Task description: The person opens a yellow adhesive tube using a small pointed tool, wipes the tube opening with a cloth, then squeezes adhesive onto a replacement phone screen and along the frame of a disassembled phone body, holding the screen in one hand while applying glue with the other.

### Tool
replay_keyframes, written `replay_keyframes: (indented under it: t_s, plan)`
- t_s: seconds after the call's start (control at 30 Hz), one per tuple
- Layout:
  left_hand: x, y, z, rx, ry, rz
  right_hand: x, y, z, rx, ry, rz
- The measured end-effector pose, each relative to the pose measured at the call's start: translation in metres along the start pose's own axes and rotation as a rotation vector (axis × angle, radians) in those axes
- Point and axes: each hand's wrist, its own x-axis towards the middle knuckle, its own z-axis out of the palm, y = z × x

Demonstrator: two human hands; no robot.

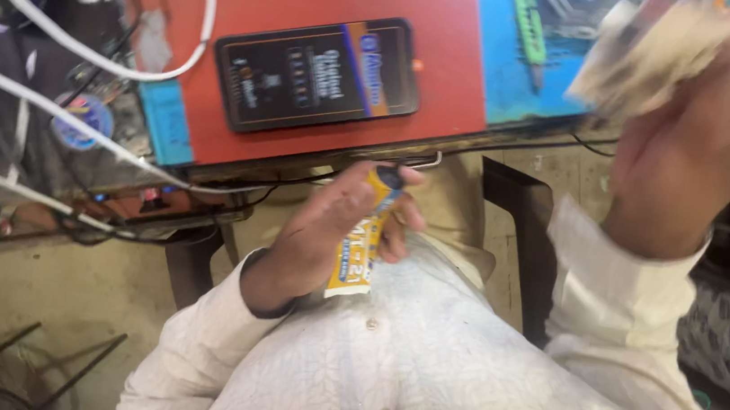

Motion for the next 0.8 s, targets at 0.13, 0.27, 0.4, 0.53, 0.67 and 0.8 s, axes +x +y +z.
replay_keyframes:
  t_s: [0.13,0.27,0.4,0.53,0.67,0.8]
  plan:
    - [0.002,0.002,-0.004,0.018,-0.058,-0.101,-0.034,-0.006,0.056,-0.063,-0.18,0.075]
    - [-0.001,0.003,-0.003,0.038,-0.054,-0.146,-0.044,-0.017,0.074,-0.227,-0.56,0.171]
    - [-0.012,0.012,-0.006,0.215,-0.083,-0.218,-0.045,-0.02,0.071,-0.437,-0.696,0.128]
    - [-0.018,0.028,-0.002,0.53,-0.163,-0.284,-0.053,-0.026,0.068,-0.63,-0.899,-0.108]
    - [-0.024,0.045,0.016,1.1,-0.12,0.029,-0.056,-0.027,0.067,-0.687,-0.979,-0.35]
    - [-0.028,0.05,0.03,1.598,-0.066,0.2,-0.053,-0.02,0.068,-0.576,-0.946,-0.073]
